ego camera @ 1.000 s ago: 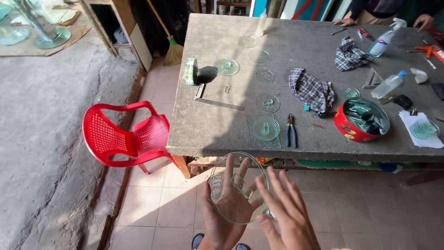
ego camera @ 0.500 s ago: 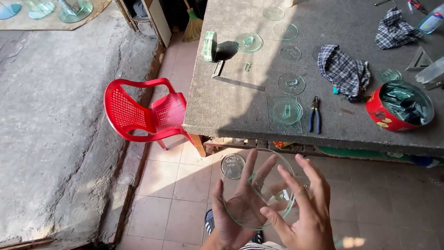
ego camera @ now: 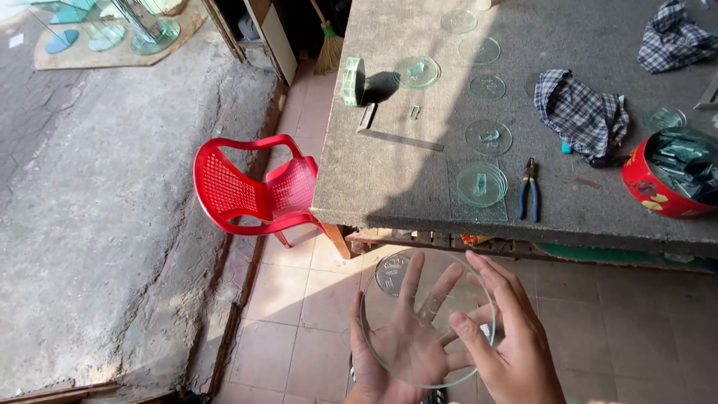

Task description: Cleaning circular glass plates and attaching small rectangular components to them in a workshop environment.

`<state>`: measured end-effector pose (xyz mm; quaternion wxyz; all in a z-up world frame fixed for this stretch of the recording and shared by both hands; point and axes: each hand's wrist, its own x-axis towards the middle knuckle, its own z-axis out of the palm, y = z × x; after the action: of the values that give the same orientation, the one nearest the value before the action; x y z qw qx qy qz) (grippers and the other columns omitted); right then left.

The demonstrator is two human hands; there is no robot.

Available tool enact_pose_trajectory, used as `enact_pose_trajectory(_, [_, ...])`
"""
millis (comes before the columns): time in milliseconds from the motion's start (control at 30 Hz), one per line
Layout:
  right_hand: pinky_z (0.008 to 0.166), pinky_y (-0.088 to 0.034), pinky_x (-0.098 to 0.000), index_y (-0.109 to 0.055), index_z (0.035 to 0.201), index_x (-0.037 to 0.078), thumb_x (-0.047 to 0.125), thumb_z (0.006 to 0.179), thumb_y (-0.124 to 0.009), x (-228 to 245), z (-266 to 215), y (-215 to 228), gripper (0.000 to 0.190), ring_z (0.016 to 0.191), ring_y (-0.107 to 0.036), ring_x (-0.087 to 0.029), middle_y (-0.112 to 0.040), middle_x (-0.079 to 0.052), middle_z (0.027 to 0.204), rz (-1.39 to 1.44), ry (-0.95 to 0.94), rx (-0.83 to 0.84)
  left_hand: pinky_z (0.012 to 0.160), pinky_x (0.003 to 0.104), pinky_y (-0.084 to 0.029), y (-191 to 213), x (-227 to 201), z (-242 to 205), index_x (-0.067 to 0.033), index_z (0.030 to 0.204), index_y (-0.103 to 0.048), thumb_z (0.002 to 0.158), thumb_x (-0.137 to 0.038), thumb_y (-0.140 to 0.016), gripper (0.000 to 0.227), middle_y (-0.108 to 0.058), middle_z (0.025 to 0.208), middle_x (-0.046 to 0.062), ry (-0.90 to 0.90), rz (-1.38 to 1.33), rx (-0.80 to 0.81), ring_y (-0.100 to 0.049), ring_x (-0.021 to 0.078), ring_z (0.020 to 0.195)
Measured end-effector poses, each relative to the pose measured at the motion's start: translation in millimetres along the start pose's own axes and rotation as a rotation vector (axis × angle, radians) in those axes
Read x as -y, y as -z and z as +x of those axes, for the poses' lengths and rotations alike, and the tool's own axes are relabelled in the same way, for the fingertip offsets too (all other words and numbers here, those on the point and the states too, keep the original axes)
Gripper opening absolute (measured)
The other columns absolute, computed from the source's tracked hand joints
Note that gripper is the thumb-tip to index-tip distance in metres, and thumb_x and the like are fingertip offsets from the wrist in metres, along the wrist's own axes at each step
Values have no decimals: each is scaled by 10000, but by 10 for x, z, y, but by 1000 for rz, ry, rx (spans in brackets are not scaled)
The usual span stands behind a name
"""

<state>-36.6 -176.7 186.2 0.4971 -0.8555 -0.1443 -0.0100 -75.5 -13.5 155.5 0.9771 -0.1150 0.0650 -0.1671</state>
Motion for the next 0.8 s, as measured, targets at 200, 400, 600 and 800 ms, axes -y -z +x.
enact_pose_trajectory(200, [1146, -554, -413, -548, 1571, 132, 285, 923, -712, -73, -92, 111, 686, 1554, -541, -205, -534, -65, 1700, 71, -7, -52, 1226, 763, -326, 50, -37, 59, -324, 1606, -569, 829, -827, -587, 926, -494, 1762, 74, -56, 65, -35, -312, 593, 1668])
enact_pose_trajectory(400, [1285, -311, -512, -467, 1650, 136, 559, 942, -646, -36, -182, -9, 844, 1668, -358, -310, -387, -160, 1778, -19, 107, 19, 1154, 625, -434, 16, 197, 83, -293, 1784, -321, 744, -610, -746, 1168, -330, 1835, 87, -113, 299, 53, -404, 443, 1562])
enact_pose_trajectory(600, [1325, -120, -532, 44, 1768, 292, 1033, 541, -645, -27, -227, 123, 1590, 1726, -44, -320, 137, 7, 1907, 520, -308, 364, 1389, 539, -84, -254, 368, 23, -176, 1772, -33, 980, -871, -880, 1352, 15, 1887, 117, -324, 1166, 302, -42, 313, 1753])
enact_pose_trajectory(800, [1300, -252, -516, -17, 1771, 195, 970, 755, -825, -218, -270, 243, 1512, 1720, -177, -300, -74, -96, 1884, 828, -153, 439, 1324, 694, -76, -364, 492, -21, -129, 1746, -96, 949, -912, -649, 1247, 18, 1875, 169, -358, 1619, 222, 91, 351, 1764])
